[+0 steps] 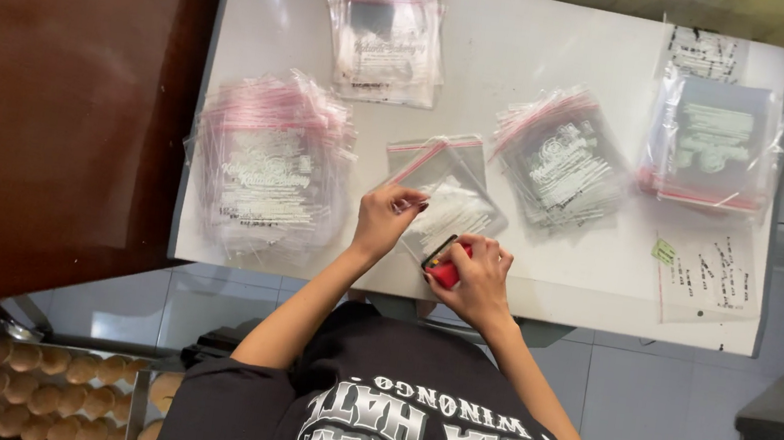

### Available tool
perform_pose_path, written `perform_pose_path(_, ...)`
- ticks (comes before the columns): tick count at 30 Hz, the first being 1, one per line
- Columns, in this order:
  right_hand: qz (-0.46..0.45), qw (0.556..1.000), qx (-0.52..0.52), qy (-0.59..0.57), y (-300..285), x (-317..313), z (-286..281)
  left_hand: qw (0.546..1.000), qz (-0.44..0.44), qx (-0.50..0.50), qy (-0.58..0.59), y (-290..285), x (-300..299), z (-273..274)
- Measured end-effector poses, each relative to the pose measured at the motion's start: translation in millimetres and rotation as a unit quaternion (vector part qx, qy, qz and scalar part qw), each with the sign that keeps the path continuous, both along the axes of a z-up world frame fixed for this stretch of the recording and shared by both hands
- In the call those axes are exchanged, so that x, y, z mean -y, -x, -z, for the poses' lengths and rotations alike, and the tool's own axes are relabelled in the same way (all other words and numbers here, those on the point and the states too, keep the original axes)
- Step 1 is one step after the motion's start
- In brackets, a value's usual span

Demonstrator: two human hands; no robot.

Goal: Stamping plastic bakery bags with a red ink stamp.

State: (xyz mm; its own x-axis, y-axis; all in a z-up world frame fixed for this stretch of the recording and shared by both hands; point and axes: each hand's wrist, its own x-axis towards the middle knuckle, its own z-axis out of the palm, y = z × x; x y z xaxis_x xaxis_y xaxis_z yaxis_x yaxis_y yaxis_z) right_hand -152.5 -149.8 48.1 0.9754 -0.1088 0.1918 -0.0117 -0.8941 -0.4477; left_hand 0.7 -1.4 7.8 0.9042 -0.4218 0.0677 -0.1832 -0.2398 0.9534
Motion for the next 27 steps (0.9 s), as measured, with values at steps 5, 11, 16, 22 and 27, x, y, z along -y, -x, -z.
perform_pose_path(5, 0.051, 0.996, 0.010, -0.078, 36.2, 22.4, -6.2, 0.998, 0.052, -0.021, 0.017, -7.2, -5.8, -8.1)
perform_pose_path(11, 0.192, 0.967, 0.076, -0.152, 83.0, 52.1, -0.9, 0.974, 0.124, -0.141, 0.124, -46.3, 13.0, -21.7)
perform_pose_path(16, 0.245, 0.939, 0.119, -0.211, 97.1, 70.2, 4.2, 0.960, 0.170, -0.171, 0.143, -83.0, 67.3, -35.5)
perform_pose_path(22, 0.276, 0.928, 0.117, -0.220, 100.0, 82.0, 12.4, 0.944, 0.213, -0.200, 0.151, -106.6, 158.2, 0.9)
perform_pose_path(27, 0.295, 0.919, 0.121, -0.234, 98.4, 87.2, 16.7, 0.945, 0.190, -0.239, 0.114, -105.4, 217.5, 46.6)
